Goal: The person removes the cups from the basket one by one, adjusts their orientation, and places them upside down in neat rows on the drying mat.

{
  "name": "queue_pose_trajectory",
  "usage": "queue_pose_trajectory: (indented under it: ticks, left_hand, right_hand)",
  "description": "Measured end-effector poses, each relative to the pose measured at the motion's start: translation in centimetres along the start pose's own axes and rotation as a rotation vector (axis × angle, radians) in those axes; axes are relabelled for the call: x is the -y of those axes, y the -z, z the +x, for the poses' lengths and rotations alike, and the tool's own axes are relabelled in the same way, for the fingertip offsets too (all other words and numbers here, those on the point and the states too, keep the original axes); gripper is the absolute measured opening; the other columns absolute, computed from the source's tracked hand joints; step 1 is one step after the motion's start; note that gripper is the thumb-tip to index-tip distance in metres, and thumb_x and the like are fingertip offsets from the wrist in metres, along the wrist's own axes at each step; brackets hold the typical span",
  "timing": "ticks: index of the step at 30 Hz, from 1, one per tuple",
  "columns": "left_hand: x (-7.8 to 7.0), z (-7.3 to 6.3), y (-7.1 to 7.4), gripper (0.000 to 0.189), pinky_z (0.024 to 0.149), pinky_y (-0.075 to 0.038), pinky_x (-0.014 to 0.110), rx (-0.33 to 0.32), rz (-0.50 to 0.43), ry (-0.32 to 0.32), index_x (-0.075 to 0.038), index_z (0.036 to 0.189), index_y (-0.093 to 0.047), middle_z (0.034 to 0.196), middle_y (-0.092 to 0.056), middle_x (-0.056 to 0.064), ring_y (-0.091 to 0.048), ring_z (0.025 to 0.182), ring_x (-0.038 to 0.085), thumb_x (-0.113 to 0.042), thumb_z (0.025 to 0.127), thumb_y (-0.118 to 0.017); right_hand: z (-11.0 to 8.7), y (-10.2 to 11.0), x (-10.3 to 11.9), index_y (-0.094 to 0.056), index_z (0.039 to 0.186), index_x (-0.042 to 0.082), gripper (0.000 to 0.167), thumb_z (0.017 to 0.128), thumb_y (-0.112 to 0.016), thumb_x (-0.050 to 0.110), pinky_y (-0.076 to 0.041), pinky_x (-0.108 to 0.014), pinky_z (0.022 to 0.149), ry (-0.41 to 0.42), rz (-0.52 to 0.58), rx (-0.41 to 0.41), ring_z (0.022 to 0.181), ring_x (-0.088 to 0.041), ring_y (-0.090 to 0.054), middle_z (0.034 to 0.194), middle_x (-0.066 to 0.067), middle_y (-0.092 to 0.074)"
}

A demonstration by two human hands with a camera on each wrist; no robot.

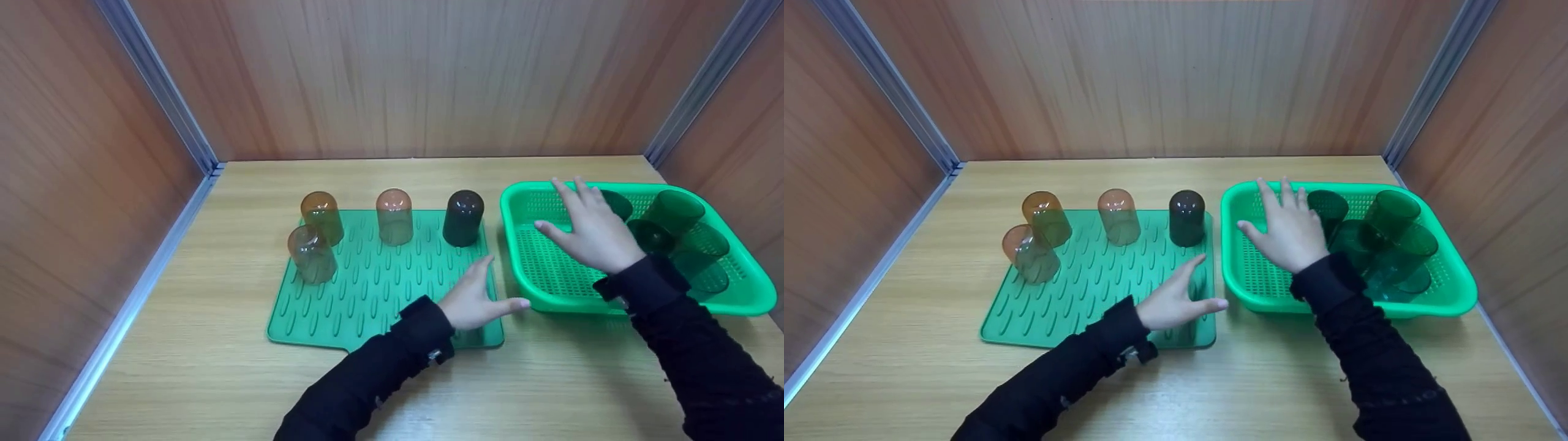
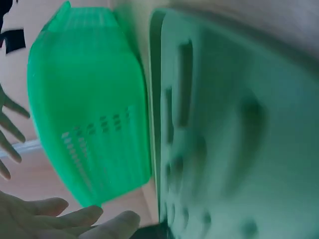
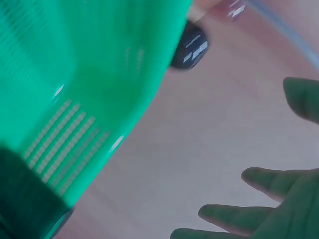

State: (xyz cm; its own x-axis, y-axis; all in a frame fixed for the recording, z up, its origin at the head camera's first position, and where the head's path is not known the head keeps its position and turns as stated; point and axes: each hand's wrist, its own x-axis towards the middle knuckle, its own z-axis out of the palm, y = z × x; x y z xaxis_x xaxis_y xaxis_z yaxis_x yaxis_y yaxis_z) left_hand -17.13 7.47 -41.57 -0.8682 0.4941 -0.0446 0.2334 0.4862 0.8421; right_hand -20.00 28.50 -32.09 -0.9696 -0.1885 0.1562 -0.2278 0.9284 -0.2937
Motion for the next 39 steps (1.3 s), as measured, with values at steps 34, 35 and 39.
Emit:
queue_pose_trajectory:
  ticks: [34,35,39]
  left_hand:
    - [-2.5,4.6,-5.6,0.055,0.071,-0.039,0.024,-0.215,-0.45,0.176,-0.011,0.134,-0.022,0.097,-0.054,0.001,-0.05,0.08,0.01,-0.022,0.088,-0.052]
    - [-2.5,4.6,-5.6,0.056,0.071,-0.039,0.024,-0.213,-0.45,0.177,-0.011,0.134,-0.022,0.097,-0.053,0.001,-0.05,0.08,0.01,-0.022,0.088,-0.051]
    - [-2.6,4.6,-5.6,0.054,0.072,-0.04,0.024,-0.217,-0.456,0.18,-0.012,0.133,-0.023,0.097,-0.054,0.001,-0.051,0.08,0.009,-0.022,0.088,-0.051]
  right_hand:
    - [4.2,-1.0,-7.2,-0.043,0.116,-0.013,0.072,0.087,-0.04,0.053,-0.039,-0.055,0.072,-0.278,-0.11,0.301,0.092,-0.047,-0.048,0.11,-0.036,-0.046]
    - [4.3,-1.1,-7.2,-0.044,0.113,-0.013,0.067,0.088,-0.041,0.049,-0.039,-0.054,0.071,-0.266,-0.109,0.301,0.09,-0.046,-0.049,0.108,-0.035,-0.048]
    - [4.5,-1.5,-6.8,-0.053,0.097,-0.009,0.04,0.088,-0.048,0.03,-0.042,-0.051,0.067,-0.242,-0.115,0.289,0.083,-0.042,-0.053,0.098,-0.033,-0.054]
